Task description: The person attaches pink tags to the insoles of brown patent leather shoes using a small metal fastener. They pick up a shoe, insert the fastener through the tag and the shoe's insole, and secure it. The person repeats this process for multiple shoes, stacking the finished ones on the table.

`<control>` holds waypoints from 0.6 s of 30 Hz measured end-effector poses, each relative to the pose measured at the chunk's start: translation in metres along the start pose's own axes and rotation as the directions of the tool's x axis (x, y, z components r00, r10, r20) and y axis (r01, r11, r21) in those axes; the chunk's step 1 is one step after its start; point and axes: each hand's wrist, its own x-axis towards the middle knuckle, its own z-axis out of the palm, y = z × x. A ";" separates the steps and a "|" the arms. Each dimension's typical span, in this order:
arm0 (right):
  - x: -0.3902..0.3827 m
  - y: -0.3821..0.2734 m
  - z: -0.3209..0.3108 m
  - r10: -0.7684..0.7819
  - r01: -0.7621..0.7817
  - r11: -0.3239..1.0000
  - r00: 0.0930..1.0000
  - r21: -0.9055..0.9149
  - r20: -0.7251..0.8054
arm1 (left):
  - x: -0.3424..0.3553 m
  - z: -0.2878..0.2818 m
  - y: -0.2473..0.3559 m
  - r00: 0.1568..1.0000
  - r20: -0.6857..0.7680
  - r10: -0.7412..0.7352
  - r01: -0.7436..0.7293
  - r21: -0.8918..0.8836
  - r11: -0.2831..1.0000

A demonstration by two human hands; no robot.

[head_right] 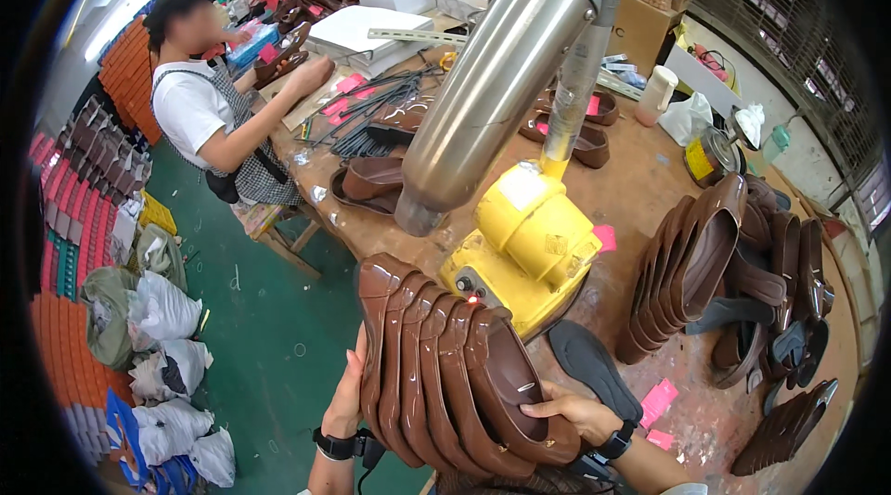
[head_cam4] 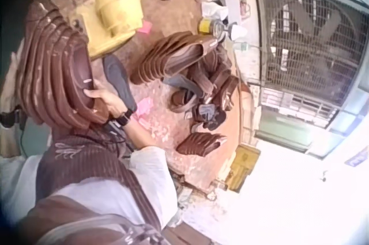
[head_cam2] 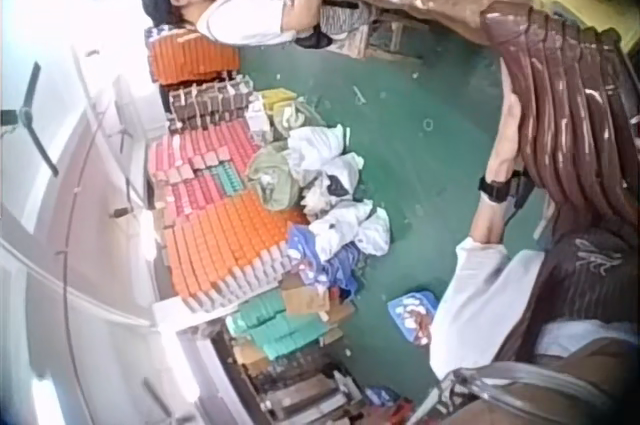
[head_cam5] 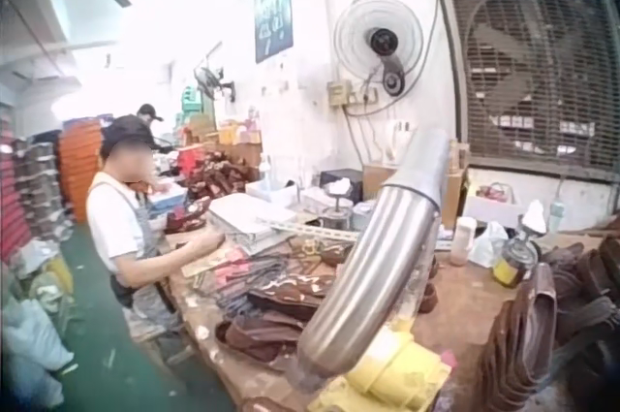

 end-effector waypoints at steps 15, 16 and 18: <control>0.048 -0.005 -0.041 -0.077 0.093 0.989 0.986 -0.111 0.147 | 0.014 0.006 0.026 0.990 0.007 0.142 -0.141 0.194 0.971; 0.050 -0.005 -0.040 -0.066 0.086 0.990 0.984 -0.112 0.168 | 0.010 0.007 0.028 0.989 0.000 0.145 -0.142 0.208 0.968; 0.055 -0.011 -0.035 -0.054 0.079 0.990 0.977 -0.115 0.206 | 0.011 0.008 0.035 0.988 -0.027 0.154 -0.146 0.187 0.972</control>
